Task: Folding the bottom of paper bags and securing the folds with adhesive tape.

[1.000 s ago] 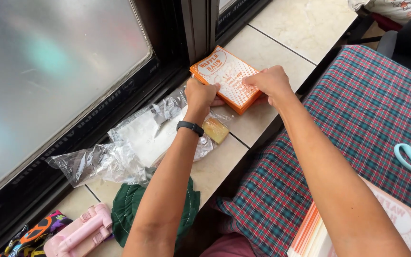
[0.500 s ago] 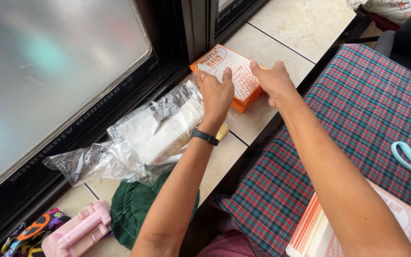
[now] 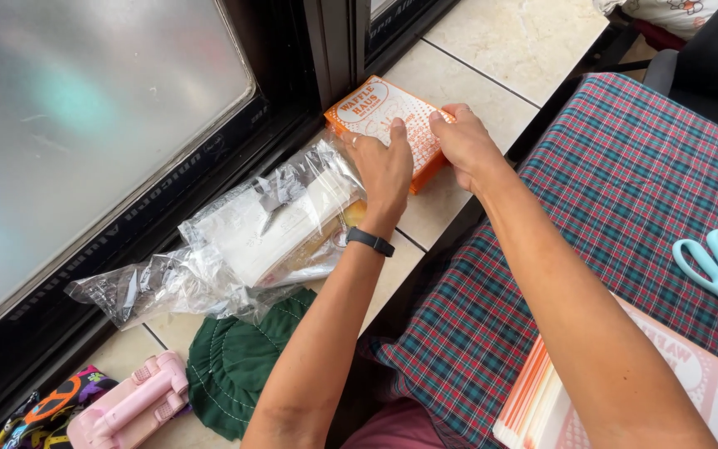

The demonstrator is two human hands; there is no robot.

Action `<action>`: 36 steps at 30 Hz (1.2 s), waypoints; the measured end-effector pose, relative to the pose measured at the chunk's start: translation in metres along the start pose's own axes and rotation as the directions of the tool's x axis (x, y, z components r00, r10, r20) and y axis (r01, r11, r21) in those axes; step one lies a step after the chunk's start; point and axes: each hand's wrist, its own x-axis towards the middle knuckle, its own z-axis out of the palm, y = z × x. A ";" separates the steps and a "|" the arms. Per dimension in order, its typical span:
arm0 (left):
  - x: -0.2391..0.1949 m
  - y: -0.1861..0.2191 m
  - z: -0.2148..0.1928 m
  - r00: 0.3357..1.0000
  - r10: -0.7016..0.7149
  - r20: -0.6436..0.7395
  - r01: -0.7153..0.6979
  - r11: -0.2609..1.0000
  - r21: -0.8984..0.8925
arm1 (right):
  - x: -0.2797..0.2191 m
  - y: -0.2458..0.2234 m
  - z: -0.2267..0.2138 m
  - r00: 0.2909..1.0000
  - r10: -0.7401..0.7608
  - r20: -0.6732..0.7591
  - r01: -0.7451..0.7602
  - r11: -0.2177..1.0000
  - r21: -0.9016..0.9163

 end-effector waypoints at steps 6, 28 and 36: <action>-0.016 0.017 0.005 0.993 -0.116 -0.001 0.115 0.989 -0.089 | 0.009 -0.005 -0.008 0.999 0.039 0.014 -0.038 0.997 -0.066; -0.033 0.038 -0.005 0.978 -0.190 0.086 0.199 0.975 -0.104 | 0.037 -0.034 0.000 0.968 -0.210 0.136 0.243 0.662 -0.709; -0.059 0.048 -0.023 0.940 -0.294 0.175 0.327 0.924 -0.199 | -0.031 -0.071 -0.029 0.984 0.130 -0.118 -0.175 0.791 -0.586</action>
